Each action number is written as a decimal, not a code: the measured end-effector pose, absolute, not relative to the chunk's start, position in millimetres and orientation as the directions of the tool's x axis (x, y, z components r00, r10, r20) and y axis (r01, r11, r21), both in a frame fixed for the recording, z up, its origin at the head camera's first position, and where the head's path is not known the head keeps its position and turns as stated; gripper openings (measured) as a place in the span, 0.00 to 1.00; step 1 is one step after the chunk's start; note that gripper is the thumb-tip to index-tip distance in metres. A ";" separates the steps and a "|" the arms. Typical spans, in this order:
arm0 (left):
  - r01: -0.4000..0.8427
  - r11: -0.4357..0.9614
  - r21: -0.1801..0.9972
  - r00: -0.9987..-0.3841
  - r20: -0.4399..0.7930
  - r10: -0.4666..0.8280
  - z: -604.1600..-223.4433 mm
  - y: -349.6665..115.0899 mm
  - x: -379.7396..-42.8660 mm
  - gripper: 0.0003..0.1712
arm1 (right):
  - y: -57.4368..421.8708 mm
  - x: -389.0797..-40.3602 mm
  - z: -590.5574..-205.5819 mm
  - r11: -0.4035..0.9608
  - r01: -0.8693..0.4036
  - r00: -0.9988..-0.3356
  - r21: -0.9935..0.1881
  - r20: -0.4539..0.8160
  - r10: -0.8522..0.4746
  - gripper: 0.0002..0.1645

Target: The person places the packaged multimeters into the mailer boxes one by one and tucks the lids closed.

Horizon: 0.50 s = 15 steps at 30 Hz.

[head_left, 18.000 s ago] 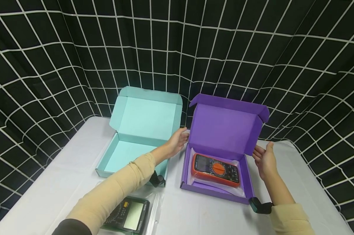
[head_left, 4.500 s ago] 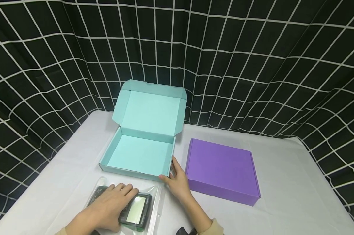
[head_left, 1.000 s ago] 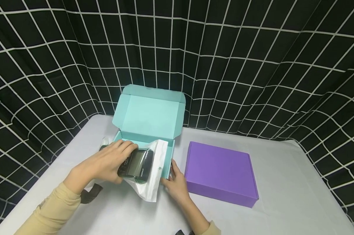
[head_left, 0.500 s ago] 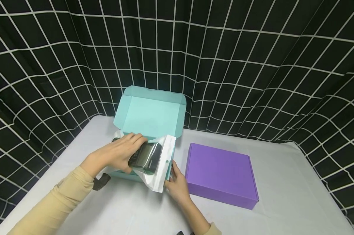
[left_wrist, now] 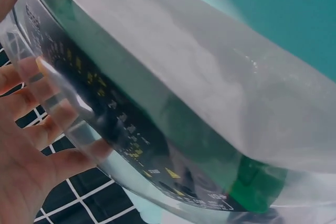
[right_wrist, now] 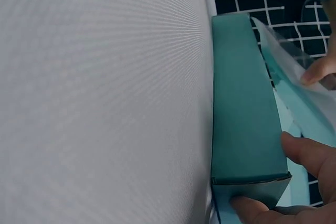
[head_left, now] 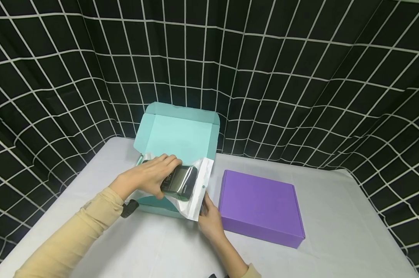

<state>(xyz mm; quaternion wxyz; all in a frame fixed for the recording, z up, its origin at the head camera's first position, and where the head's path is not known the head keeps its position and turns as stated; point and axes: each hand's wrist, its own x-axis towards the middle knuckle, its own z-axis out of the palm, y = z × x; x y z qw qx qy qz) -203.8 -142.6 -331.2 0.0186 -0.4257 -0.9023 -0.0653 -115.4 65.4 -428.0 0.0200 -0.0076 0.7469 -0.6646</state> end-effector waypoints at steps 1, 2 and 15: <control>0.765 0.634 0.110 -0.643 0.084 0.762 -331.9 -142.3 -204.9 0.60 | 65.2 -115.3 -428.0 0.115 0.015 -0.999 -0.993 -0.020 -0.038 0.52; 0.762 0.637 0.117 -0.647 0.080 0.758 -332.6 -142.0 -206.1 0.60 | 65.0 -115.1 -428.0 0.116 0.015 -0.999 -0.993 -0.020 -0.038 0.52; 0.757 0.632 0.162 -0.648 0.069 0.758 -335.9 -133.6 -222.4 0.58 | 64.8 -113.7 -430.1 0.132 -0.024 -0.999 -0.991 0.017 -0.051 0.53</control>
